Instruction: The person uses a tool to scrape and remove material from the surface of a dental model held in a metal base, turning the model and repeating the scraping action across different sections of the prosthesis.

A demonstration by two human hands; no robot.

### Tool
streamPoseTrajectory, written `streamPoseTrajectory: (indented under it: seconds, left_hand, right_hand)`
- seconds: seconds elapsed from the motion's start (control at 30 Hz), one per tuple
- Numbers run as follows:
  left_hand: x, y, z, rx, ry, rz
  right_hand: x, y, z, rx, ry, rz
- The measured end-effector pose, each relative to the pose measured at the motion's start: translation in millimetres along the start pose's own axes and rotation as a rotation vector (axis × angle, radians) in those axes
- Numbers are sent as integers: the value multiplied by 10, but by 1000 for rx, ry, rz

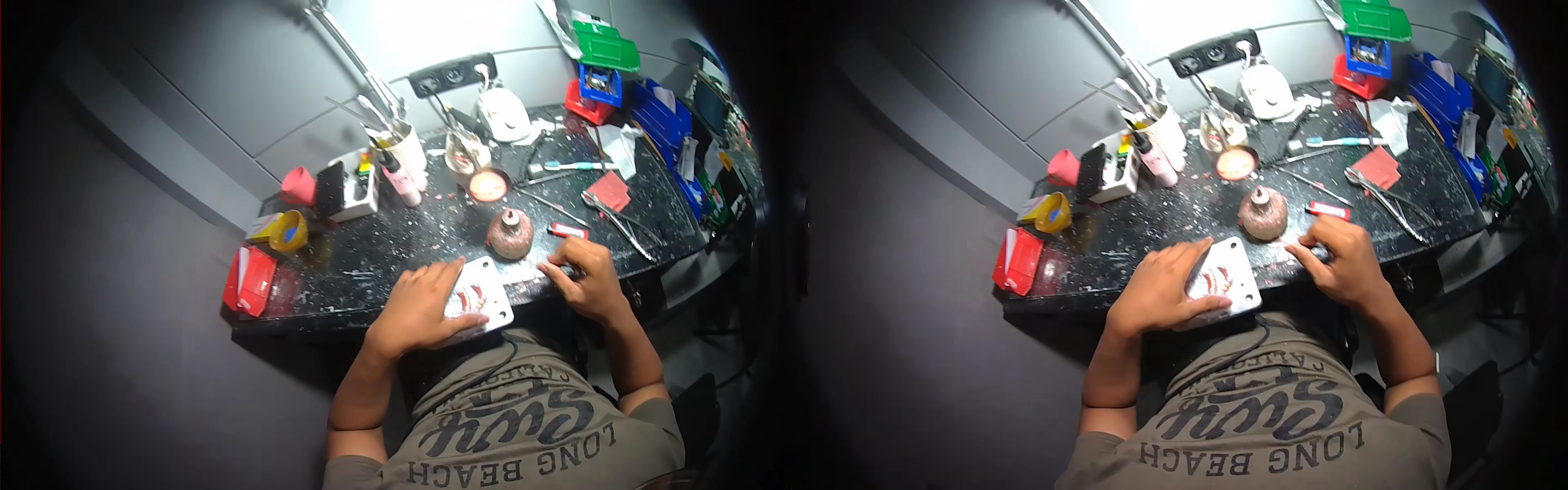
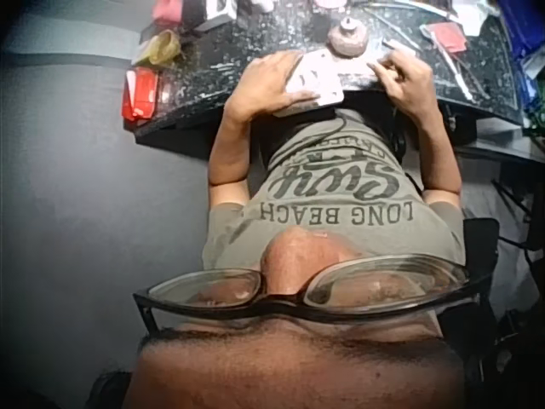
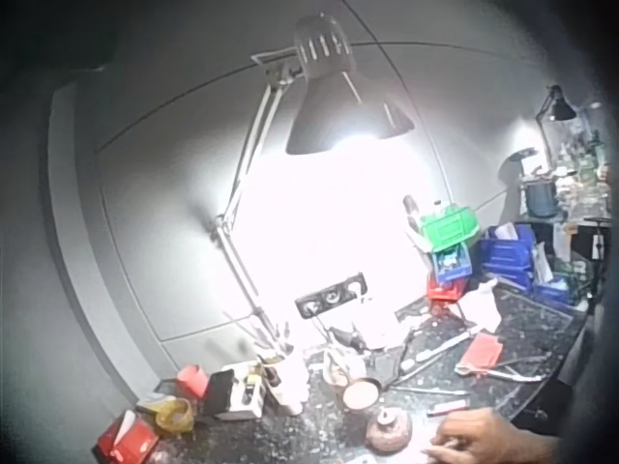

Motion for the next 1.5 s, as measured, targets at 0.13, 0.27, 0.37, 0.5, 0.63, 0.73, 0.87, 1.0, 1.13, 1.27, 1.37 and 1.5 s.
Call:
streamPoseTrajectory:
  seconds: [0.13, 0.27, 0.37, 0.5, 0.63, 0.73, 0.87, 1.0, 1.13, 1.27, 1.37, 1.5]
  left_hand:
    - [-269, 196, -248, -37, -124, -292]
    - [-415, 55, -391, -109, -113, -128]
    - [-473, 48, -125, 20, 56, -85]
    - [-575, -207, 191, 148, 204, 48]
    - [-701, -380, 296, 3, 359, 221]
    - [-753, -367, 238, -107, 283, 297]
    - [-811, -162, -79, -292, 285, 328]
    - [-465, -185, -331, -266, -10, 504]
    - [-167, -368, -440, -434, 89, 329]
    - [-132, -333, -511, -488, 211, 386]
    - [-141, -467, -683, -587, 431, 235]
    - [-380, -370, -506, -752, 561, 178]
  right_hand:
    - [-144, 154, 97, -12, -13, 19]
    - [-174, 128, 117, 45, -132, -59]
    - [-156, -8, 53, 93, -176, -115]
    - [-141, -284, -37, 159, -197, -157]
    - [-116, -502, -97, 257, -268, -172]
    - [-82, -616, -201, 272, -261, -166]
    - [-60, -648, -340, 249, -192, -193]
    - [-354, -571, -26, 283, -253, -101]
    - [-389, -617, 135, 311, -408, -169]
    - [-396, -801, 192, 416, -414, -195]
    - [-308, -897, 94, 444, -444, -191]
    - [-130, -957, 100, 470, -453, -233]
Point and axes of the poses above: each hand's wrist, its own x-axis towards the middle knuckle, its own y-axis out of the back of the hand, z = x × y, the point moved 7 cm from there along x, towards the middle knuckle, and after that the axes turned 3 degrees about -z, right-handed, at the moved point
